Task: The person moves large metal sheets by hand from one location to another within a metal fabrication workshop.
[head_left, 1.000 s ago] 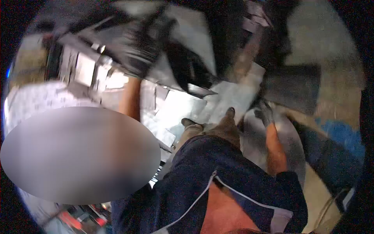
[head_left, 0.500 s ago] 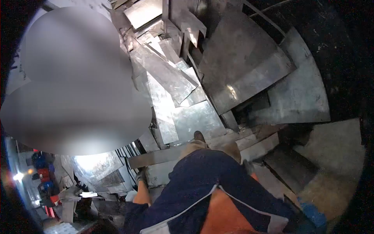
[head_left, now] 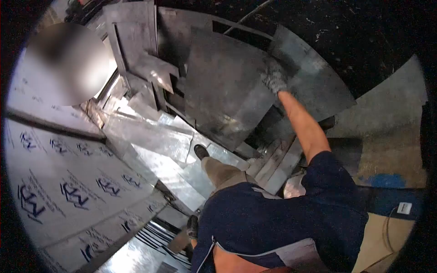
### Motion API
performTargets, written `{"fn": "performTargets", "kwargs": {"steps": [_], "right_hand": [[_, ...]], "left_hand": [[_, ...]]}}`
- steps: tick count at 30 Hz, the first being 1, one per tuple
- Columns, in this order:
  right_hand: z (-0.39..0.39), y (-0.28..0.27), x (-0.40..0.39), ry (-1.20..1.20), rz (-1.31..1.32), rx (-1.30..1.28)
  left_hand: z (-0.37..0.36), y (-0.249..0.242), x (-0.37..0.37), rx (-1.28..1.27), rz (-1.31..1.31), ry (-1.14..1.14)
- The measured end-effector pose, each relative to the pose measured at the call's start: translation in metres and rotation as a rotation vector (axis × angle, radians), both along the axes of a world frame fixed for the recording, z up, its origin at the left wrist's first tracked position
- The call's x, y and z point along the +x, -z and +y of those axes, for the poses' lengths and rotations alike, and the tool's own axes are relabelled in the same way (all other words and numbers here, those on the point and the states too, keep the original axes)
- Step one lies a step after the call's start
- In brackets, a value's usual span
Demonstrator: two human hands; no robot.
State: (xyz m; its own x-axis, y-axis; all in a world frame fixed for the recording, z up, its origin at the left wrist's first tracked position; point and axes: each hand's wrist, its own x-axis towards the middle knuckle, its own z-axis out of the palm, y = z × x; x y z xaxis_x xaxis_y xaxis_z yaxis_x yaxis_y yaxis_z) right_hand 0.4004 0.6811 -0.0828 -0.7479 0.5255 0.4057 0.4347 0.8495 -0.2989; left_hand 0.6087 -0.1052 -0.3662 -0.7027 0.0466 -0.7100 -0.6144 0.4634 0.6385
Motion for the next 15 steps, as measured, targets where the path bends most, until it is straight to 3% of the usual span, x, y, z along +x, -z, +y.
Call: {"fn": "performTargets", "kwargs": {"steps": [3, 5, 6, 13, 15], "right_hand": [[0.037, -0.023, -0.064, 0.114, -0.082, 0.128], [0.041, -0.032, -0.09, 0.178, -0.284, 0.159], [0.013, -0.065, -0.097, 0.232, -0.291, 0.008], [0.072, -0.024, -0.136, 0.409, -0.502, -0.014], [0.06, -0.042, -0.132, 0.395, -0.581, -0.02]], "left_hand": [[-0.014, -0.007, -0.052, -0.141, 0.094, 0.191], [-0.03, -0.017, -0.091, -0.225, 0.125, 0.232], [-0.04, -0.023, -0.108, -0.263, 0.136, 0.245], [-0.099, -0.053, -0.233, -0.45, 0.312, 0.371], [-0.113, -0.043, -0.284, -0.663, 0.74, 0.864]]}}
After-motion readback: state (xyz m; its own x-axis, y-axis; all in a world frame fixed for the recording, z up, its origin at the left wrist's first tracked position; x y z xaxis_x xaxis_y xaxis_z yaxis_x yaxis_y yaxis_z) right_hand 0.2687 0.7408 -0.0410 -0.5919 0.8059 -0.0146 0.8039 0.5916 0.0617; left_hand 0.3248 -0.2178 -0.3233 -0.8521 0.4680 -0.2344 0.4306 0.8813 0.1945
